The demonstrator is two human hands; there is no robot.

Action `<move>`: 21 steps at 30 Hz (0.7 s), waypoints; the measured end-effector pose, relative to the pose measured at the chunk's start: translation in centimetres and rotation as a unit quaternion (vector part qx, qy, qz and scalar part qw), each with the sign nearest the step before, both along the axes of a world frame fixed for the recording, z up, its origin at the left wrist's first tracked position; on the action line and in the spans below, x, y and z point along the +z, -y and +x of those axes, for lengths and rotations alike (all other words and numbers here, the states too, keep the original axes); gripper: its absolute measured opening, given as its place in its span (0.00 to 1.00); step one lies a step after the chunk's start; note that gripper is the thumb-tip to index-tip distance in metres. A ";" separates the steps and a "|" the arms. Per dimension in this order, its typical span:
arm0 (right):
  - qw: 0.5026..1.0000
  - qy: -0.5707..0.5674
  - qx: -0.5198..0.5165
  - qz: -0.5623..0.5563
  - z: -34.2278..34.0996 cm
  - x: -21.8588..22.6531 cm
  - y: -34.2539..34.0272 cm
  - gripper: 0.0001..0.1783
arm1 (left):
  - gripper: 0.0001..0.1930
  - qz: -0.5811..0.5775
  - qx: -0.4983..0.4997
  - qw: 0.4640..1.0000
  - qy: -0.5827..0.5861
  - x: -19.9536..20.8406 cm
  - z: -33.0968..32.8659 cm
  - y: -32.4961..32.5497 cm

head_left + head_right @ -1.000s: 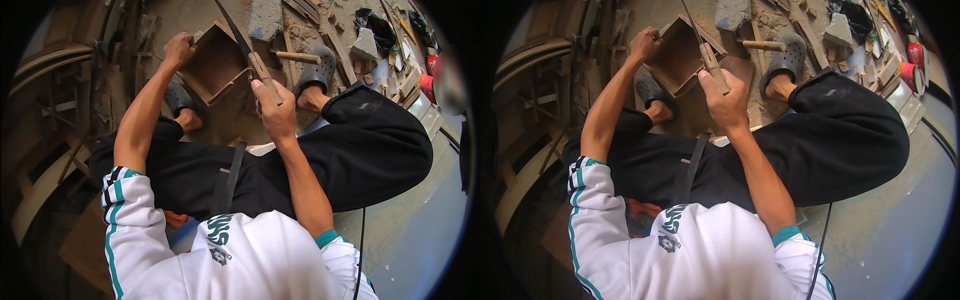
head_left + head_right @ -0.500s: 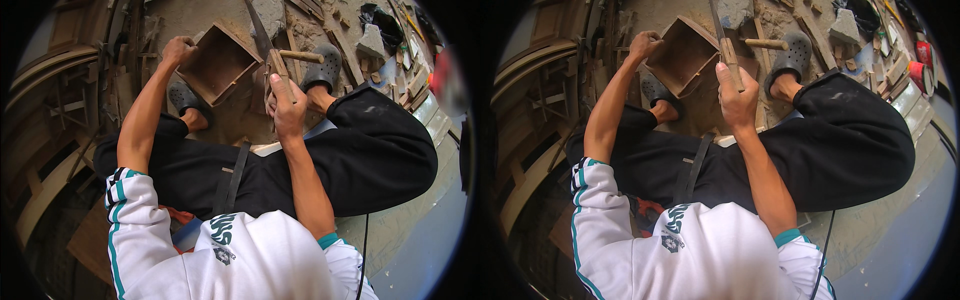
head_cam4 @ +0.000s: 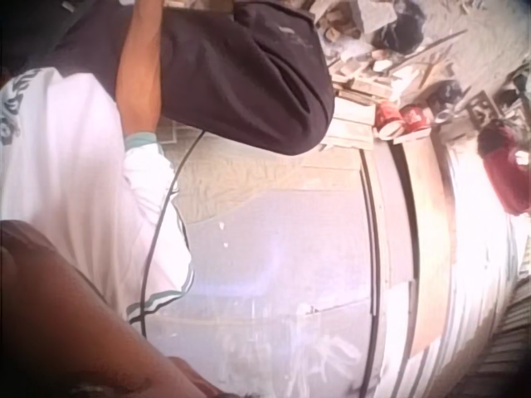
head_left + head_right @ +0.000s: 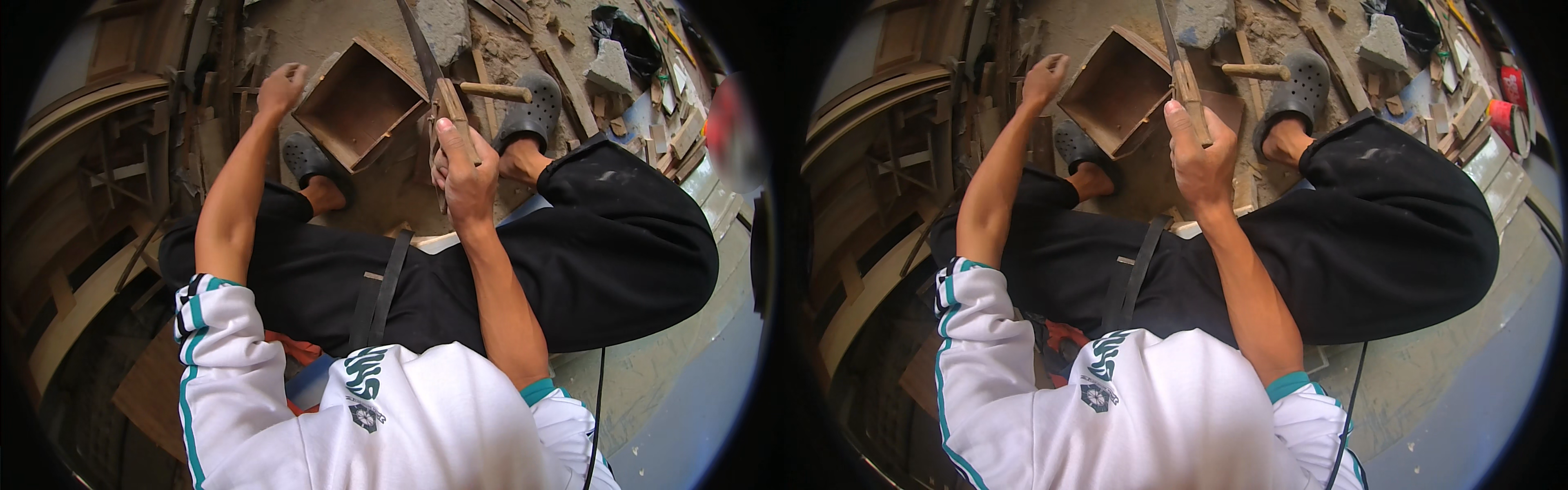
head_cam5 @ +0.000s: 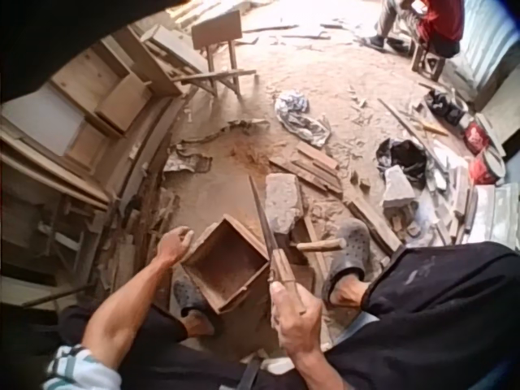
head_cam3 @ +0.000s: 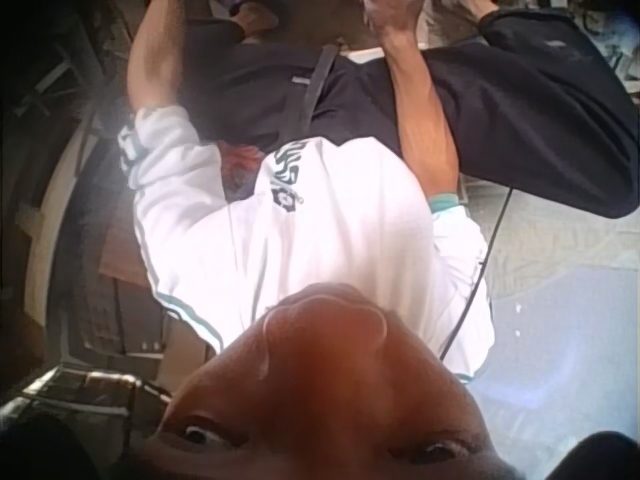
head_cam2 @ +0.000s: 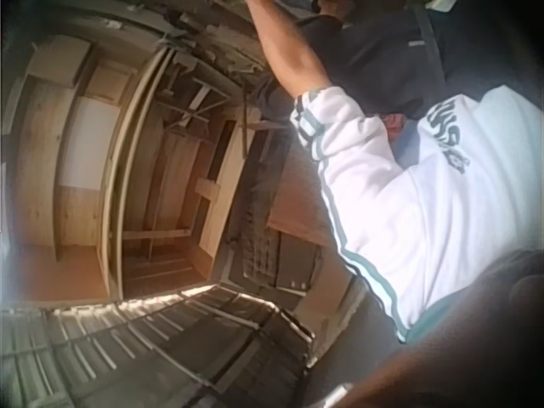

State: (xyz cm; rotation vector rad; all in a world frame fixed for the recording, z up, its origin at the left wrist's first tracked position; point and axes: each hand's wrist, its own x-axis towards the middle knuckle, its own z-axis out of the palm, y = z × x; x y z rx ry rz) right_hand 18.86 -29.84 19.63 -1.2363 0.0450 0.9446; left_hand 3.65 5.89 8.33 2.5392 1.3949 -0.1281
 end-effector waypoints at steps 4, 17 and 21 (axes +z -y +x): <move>1.000 0.001 0.005 -0.008 -0.2 0.3 -0.2 0.20 | 0.17 0.136 -0.234 0.960 -0.069 0.6 1.0 5.1; 0.999 0.030 0.013 -0.016 -0.7 0.3 -0.6 0.21 | 0.08 0.303 -0.392 0.859 -0.129 -0.4 2.8 5.7; 1.000 0.015 0.015 -0.006 -0.9 0.4 -0.5 0.20 | 0.07 0.280 -0.326 0.902 -0.027 -1.6 2.8 4.4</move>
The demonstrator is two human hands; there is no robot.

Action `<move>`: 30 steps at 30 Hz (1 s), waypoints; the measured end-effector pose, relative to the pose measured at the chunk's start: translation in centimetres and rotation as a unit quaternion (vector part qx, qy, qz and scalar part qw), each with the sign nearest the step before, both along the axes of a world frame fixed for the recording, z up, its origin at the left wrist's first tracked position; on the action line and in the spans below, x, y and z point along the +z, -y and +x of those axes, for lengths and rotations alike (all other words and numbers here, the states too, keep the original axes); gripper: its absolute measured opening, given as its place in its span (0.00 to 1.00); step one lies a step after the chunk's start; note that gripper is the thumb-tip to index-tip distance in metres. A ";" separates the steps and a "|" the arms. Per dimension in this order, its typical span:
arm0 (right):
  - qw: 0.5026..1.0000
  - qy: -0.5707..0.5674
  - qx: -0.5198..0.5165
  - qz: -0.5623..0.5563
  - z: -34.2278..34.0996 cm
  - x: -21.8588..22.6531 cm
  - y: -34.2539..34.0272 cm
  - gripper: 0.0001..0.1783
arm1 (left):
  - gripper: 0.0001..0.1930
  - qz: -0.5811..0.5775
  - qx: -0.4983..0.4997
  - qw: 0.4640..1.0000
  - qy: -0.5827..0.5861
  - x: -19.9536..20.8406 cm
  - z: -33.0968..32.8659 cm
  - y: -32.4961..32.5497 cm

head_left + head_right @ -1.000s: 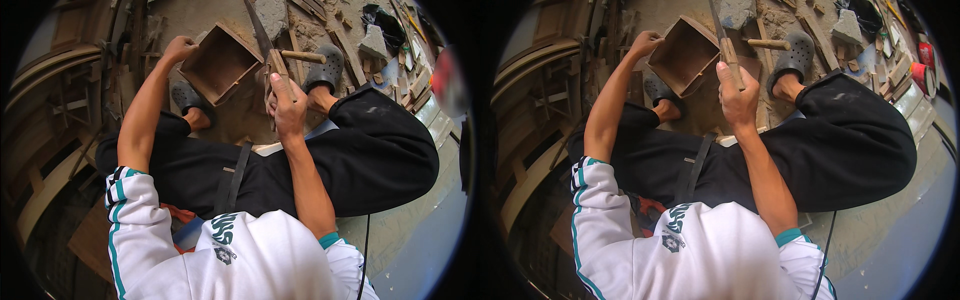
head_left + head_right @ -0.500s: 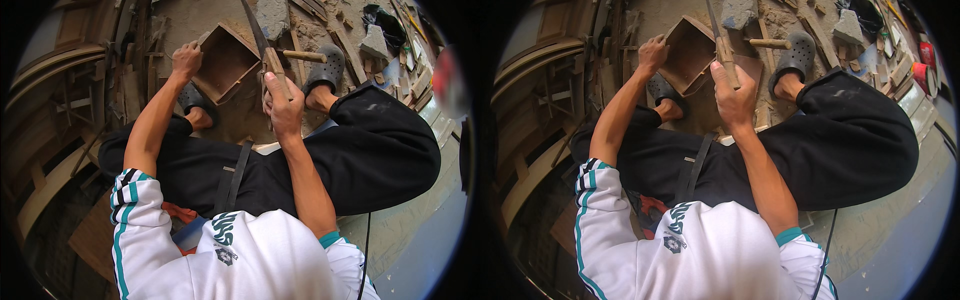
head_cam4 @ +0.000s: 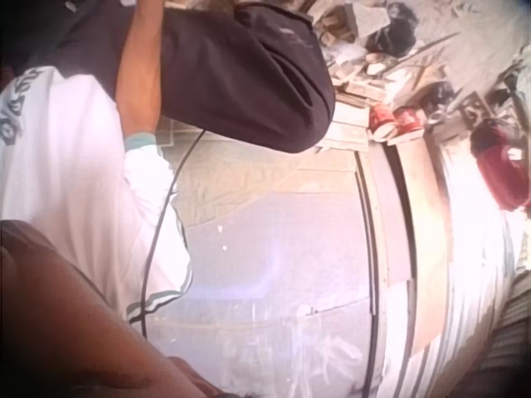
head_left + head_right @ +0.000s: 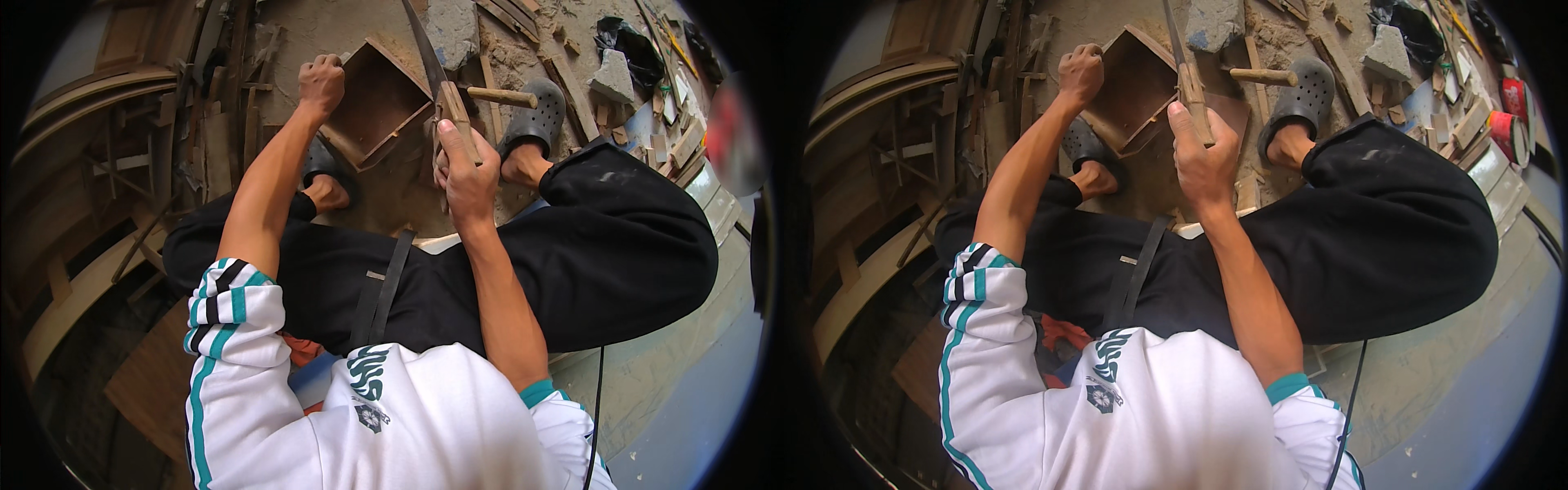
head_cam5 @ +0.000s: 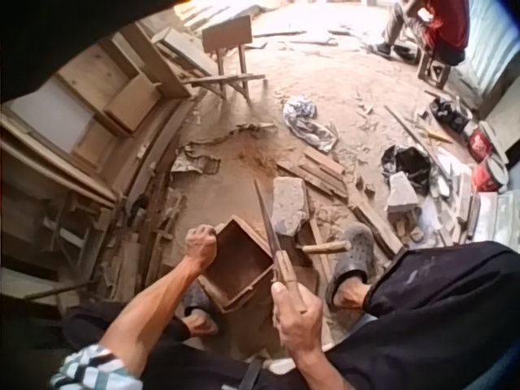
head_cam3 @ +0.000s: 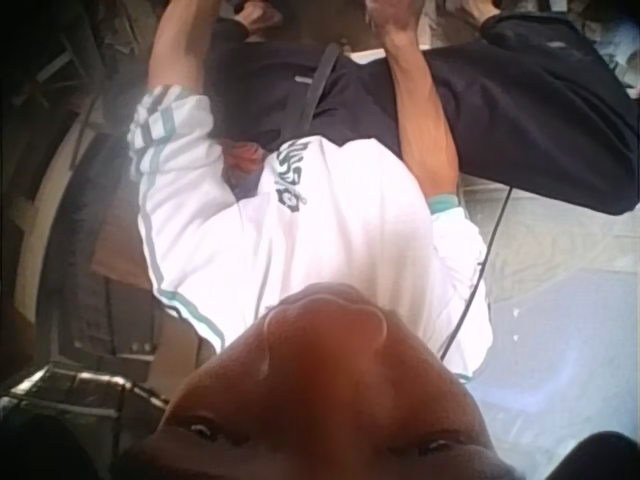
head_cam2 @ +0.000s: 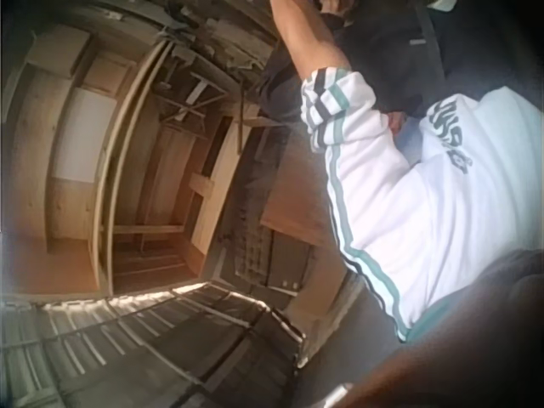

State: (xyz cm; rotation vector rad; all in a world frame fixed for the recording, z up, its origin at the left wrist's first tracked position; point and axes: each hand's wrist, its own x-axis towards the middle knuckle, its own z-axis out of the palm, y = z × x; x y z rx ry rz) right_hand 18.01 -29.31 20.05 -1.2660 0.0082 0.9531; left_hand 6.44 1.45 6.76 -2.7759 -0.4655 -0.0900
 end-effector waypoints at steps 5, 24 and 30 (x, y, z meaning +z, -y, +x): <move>1.000 0.019 -0.007 -0.009 -0.1 -0.5 0.1 0.20 | 0.06 -0.015 -0.042 0.997 0.064 -0.9 -0.6 -0.2; 1.000 -0.004 0.001 0.011 -1.5 -1.2 -0.6 0.16 | 0.16 -0.512 0.258 0.819 -0.018 -0.1 -1.7 -6.1; 1.000 -0.001 -0.001 0.018 -1.4 -1.7 -0.5 0.15 | 0.13 -0.595 0.393 0.700 0.035 1.1 -0.5 -4.9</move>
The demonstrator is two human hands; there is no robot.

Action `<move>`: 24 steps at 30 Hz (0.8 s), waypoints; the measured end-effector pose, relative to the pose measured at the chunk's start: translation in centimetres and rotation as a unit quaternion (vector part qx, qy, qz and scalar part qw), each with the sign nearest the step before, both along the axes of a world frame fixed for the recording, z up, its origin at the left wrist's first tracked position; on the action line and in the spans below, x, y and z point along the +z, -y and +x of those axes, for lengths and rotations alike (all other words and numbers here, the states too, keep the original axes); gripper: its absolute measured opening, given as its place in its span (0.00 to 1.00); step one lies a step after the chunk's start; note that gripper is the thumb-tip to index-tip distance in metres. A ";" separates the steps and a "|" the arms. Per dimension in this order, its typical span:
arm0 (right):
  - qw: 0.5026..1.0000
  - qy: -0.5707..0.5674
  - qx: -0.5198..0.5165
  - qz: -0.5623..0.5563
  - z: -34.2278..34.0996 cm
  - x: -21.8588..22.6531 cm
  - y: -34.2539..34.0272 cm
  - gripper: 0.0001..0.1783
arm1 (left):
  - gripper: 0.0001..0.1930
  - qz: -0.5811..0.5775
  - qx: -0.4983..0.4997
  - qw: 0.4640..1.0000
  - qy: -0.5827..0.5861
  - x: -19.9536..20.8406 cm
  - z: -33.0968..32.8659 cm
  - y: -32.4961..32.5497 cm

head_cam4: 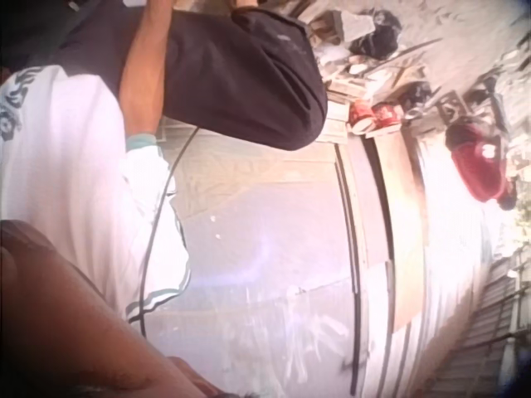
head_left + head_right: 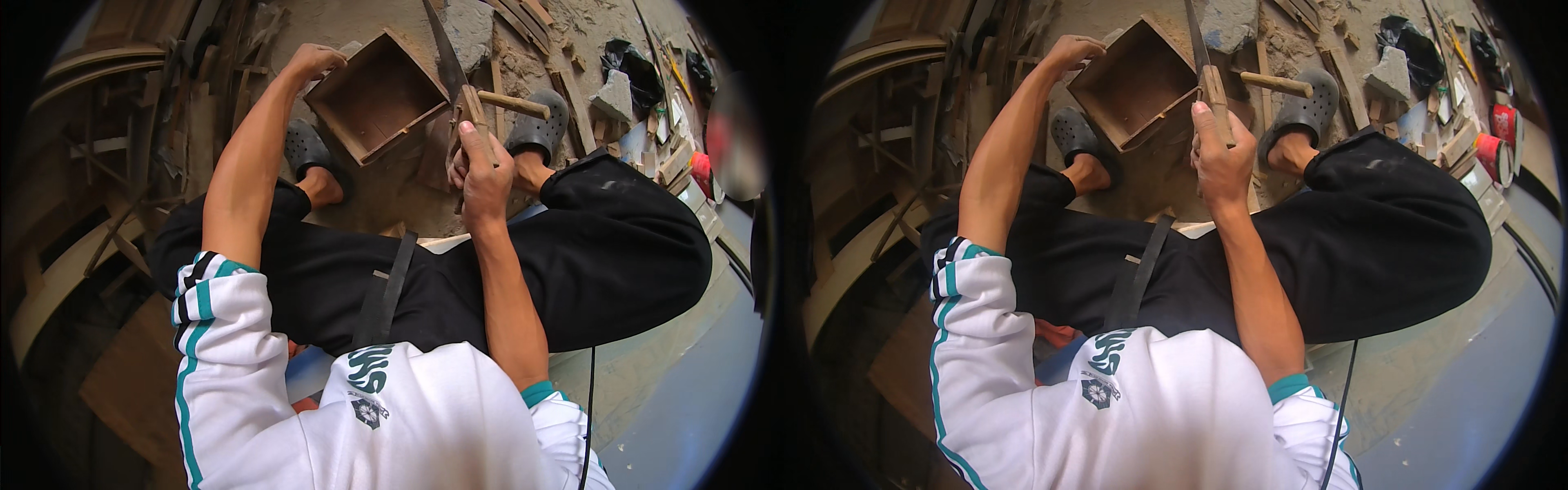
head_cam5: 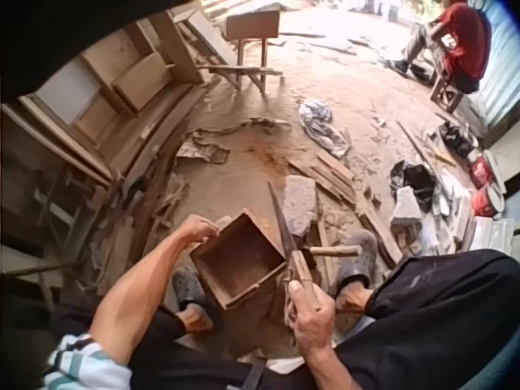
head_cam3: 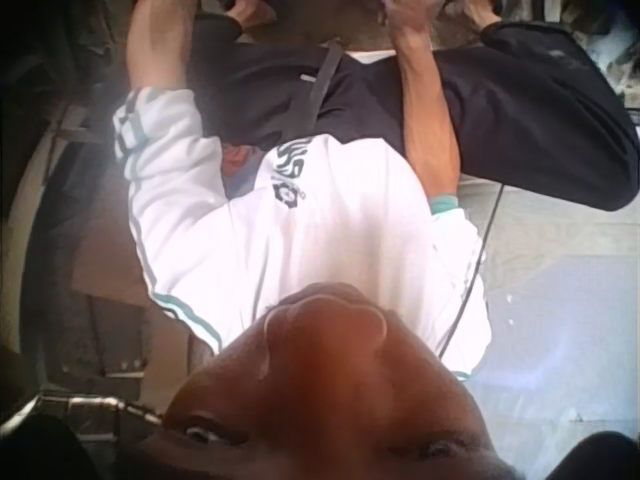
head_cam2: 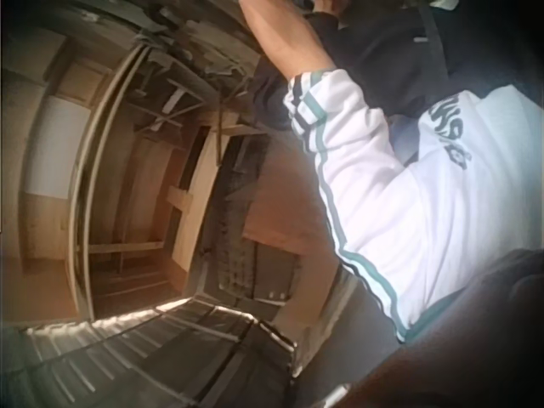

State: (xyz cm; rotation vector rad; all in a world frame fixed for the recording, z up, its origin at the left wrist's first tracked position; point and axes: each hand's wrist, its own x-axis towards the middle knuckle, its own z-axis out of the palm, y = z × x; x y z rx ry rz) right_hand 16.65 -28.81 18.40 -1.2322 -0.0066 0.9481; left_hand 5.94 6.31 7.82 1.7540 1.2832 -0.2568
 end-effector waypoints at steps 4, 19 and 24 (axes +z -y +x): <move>1.000 0.015 0.011 -0.019 -0.4 0.4 -0.4 0.16 | 0.15 -0.048 0.143 0.987 0.056 -2.3 -1.4 -1.0; 0.998 0.038 0.043 -0.033 -0.8 1.5 -0.6 0.18 | 0.12 0.431 -0.238 0.869 -0.034 -2.5 -5.0 5.6; 0.999 0.042 0.023 -0.022 -1.0 1.2 -0.8 0.17 | 0.13 0.356 -0.139 0.923 -0.034 -2.1 -7.6 8.7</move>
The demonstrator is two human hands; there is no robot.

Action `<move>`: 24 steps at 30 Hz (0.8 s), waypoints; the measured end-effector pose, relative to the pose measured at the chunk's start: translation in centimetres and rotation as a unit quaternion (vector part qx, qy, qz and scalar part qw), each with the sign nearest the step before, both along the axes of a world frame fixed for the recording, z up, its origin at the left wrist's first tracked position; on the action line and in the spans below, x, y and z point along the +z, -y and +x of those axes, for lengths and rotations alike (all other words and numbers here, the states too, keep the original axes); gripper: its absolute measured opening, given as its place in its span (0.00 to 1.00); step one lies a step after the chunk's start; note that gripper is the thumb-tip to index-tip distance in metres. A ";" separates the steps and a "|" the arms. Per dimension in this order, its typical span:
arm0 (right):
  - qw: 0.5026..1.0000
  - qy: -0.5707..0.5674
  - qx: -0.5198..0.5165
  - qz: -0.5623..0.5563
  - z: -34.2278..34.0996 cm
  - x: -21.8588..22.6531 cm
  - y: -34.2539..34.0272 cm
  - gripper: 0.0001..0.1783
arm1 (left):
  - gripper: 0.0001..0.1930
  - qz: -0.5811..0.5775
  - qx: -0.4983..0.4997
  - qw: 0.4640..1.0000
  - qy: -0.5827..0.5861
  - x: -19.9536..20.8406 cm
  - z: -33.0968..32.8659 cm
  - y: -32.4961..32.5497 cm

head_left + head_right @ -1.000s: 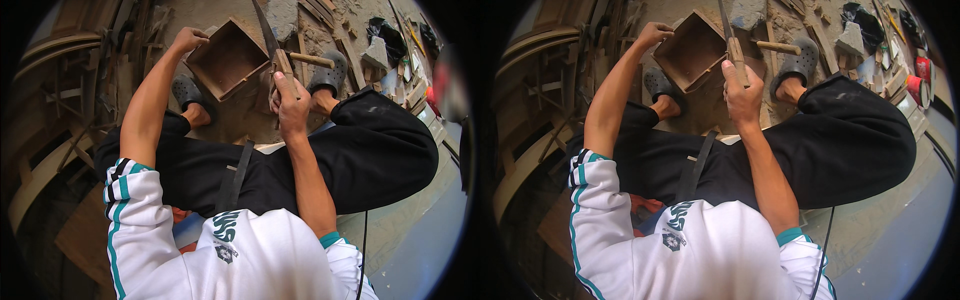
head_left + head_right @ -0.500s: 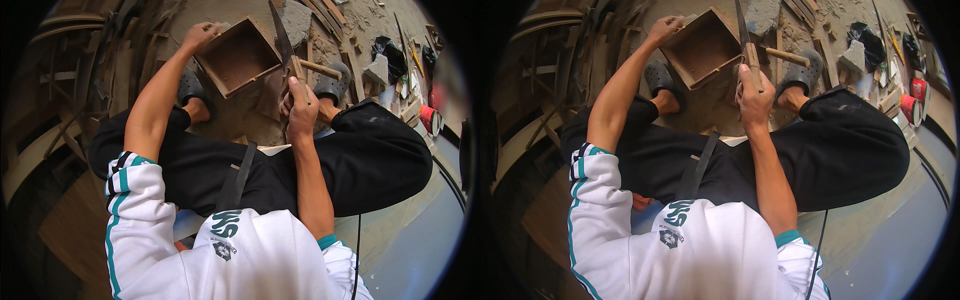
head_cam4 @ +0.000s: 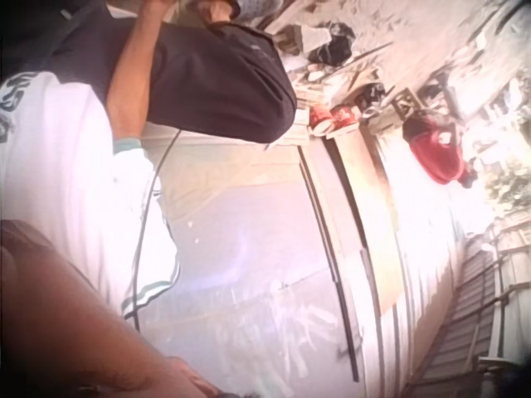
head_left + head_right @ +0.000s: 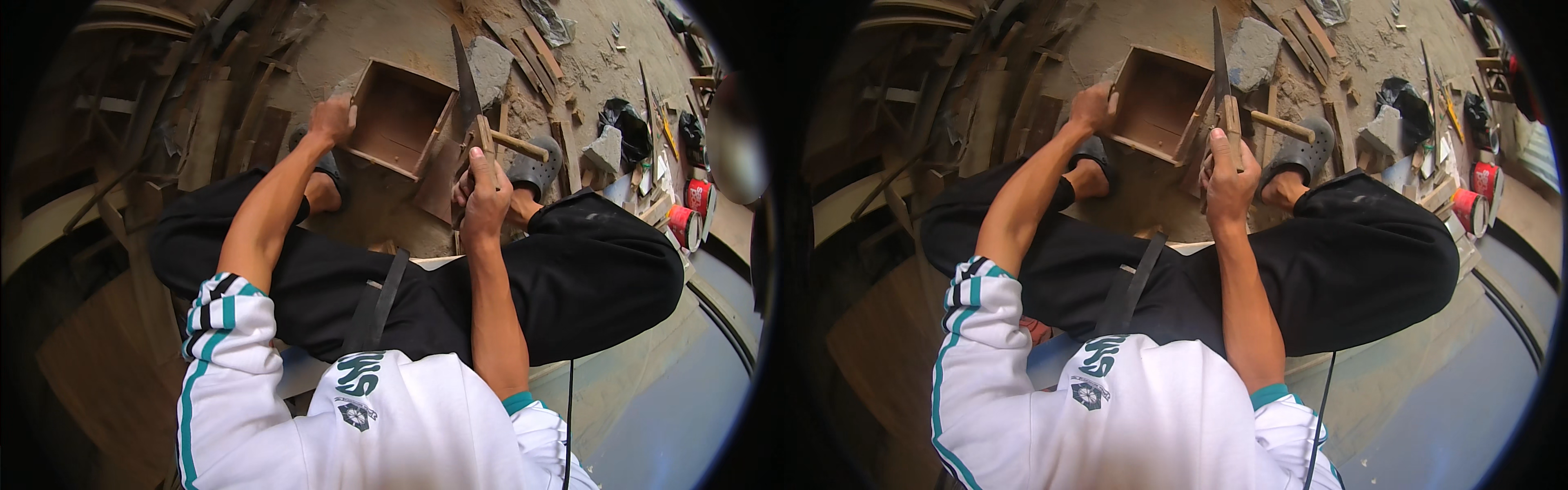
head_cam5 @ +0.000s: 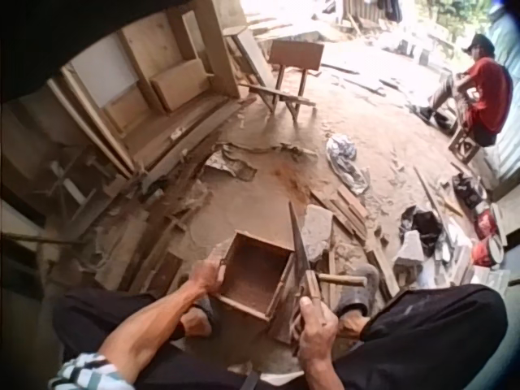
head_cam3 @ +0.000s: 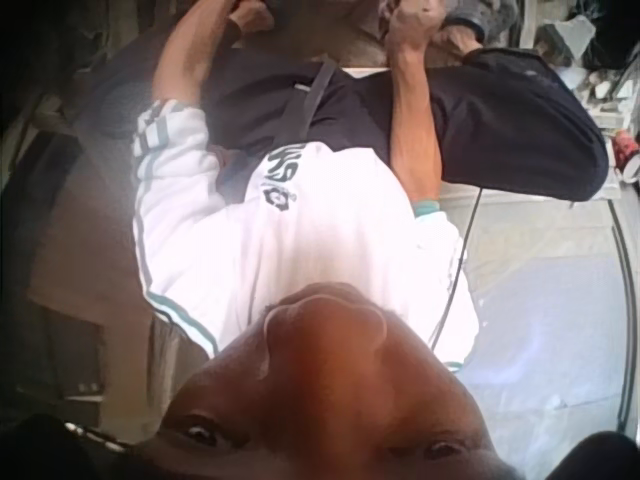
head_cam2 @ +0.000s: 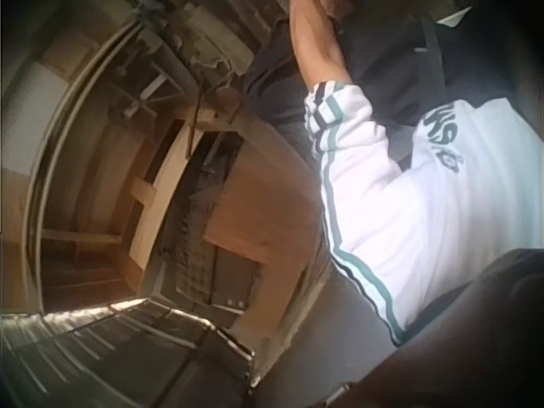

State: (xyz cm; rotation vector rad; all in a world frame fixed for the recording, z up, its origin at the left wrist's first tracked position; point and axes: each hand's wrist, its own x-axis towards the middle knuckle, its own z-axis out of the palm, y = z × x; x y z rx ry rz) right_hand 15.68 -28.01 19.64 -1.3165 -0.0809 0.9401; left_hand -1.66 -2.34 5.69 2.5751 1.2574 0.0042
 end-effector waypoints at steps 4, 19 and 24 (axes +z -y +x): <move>0.999 -0.010 0.010 0.032 -0.2 -0.8 0.1 0.16 | 0.16 -0.049 0.079 0.996 0.001 0.7 -2.2 3.3; 0.975 0.134 0.169 -0.053 -1.9 -1.9 0.6 0.18 | 0.19 -0.073 0.285 0.946 0.137 0.7 -4.2 5.0; 0.911 0.322 0.239 -0.094 -2.5 -1.0 0.9 0.17 | 0.13 0.073 0.161 0.963 0.202 -0.8 -2.7 1.2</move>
